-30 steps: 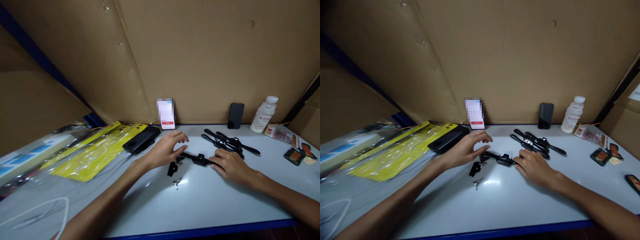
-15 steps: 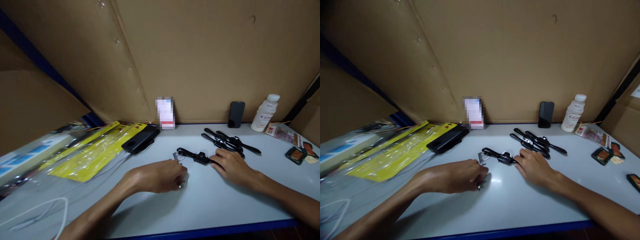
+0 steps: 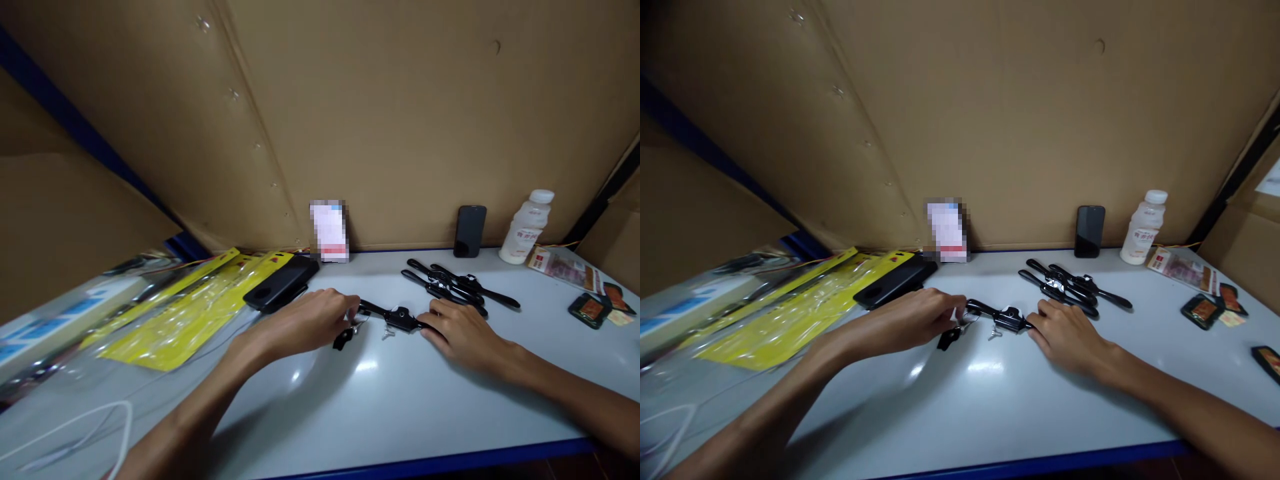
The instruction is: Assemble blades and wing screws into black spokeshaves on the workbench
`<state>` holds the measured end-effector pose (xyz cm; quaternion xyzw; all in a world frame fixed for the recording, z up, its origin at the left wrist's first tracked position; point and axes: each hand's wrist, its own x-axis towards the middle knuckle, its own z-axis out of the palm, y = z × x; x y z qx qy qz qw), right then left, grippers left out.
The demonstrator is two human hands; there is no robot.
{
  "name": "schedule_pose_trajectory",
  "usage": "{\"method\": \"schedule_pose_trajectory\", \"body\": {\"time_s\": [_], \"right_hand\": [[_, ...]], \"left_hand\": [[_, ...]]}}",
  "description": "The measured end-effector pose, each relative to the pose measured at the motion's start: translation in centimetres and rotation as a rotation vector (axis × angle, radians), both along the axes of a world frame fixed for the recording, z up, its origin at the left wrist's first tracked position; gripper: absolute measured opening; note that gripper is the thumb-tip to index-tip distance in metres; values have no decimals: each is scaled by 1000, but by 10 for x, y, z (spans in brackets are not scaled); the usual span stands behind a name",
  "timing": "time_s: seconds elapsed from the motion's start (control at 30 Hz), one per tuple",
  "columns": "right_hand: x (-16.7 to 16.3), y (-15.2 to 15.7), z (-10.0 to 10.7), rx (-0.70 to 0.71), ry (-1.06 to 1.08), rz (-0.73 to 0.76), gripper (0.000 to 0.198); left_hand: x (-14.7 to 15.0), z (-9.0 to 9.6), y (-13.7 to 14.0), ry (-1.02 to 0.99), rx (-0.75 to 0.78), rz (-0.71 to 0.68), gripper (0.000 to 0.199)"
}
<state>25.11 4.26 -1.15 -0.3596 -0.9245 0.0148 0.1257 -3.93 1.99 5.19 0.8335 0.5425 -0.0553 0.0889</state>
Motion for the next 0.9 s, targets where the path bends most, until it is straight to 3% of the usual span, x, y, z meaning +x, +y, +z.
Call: {"method": "schedule_pose_trajectory", "body": {"time_s": [0.37,0.57,0.73,0.9], "right_hand": [[-1,0,1,1,13,7,19],[-1,0,1,-2,-2,15,19],[-1,0,-1,-1,25,24,17],[-2,0,-1,15,39,34,16]], "left_hand": [[7,-11,2,31,-40,-25,10],[9,-12,1,36,-43,-70,22],[18,-9,0,-80,80,-102,23],[39,-22,0,-123,181,-166,25]]}}
